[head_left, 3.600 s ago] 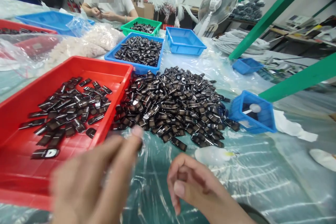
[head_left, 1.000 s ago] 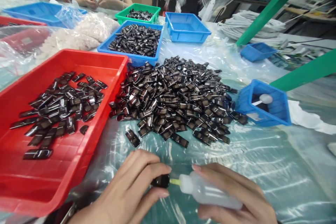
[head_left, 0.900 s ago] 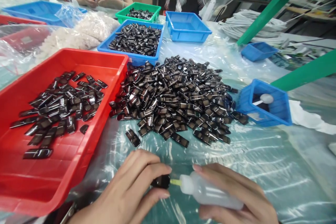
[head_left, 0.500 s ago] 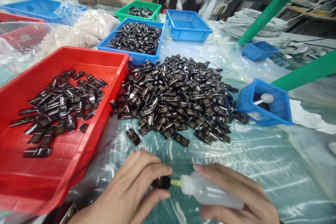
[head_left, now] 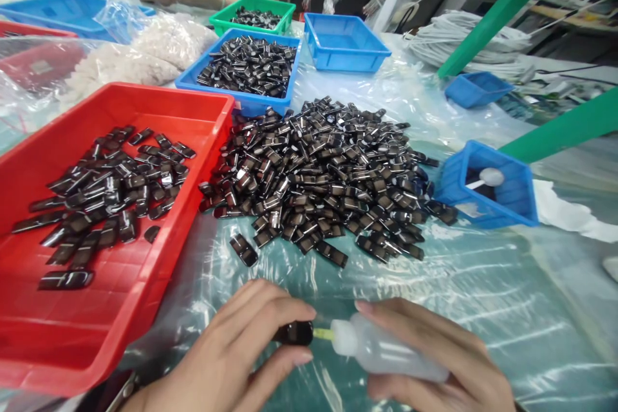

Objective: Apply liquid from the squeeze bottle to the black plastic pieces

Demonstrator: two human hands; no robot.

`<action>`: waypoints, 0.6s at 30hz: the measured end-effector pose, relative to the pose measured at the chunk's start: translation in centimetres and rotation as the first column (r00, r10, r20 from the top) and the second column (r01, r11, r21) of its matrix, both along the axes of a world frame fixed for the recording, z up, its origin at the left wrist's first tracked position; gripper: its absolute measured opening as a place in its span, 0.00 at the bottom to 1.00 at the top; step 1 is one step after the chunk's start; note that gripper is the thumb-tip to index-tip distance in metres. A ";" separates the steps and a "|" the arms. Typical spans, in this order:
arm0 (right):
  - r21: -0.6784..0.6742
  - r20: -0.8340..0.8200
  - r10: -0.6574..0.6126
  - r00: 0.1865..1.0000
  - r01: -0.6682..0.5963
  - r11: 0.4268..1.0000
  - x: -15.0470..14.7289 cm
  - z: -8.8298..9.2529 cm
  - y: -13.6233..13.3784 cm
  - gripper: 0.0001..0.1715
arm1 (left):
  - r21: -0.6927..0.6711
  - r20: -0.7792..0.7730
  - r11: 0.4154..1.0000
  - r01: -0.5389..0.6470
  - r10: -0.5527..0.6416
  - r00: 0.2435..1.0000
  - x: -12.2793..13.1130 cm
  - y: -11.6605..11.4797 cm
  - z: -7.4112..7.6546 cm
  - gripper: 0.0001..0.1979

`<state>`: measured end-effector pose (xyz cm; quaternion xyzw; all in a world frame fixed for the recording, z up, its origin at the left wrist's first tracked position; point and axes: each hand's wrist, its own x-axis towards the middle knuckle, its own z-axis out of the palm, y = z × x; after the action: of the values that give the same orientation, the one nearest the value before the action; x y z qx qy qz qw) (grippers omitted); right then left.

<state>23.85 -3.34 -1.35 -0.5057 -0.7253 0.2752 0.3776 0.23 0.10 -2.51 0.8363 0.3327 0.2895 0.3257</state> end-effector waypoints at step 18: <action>-0.381 0.033 -0.299 0.954 0.289 0.878 0.5 -2.5 -3.1 0.18 | -0.075 -0.163 0.991 -0.107 0.093 0.982 -0.8 -0.2 1.0 0.14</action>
<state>24.38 -6.45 -3.84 -0.6698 -0.5675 0.3571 0.3192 -0.60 -0.06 -1.51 0.8246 0.4112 0.2235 0.3178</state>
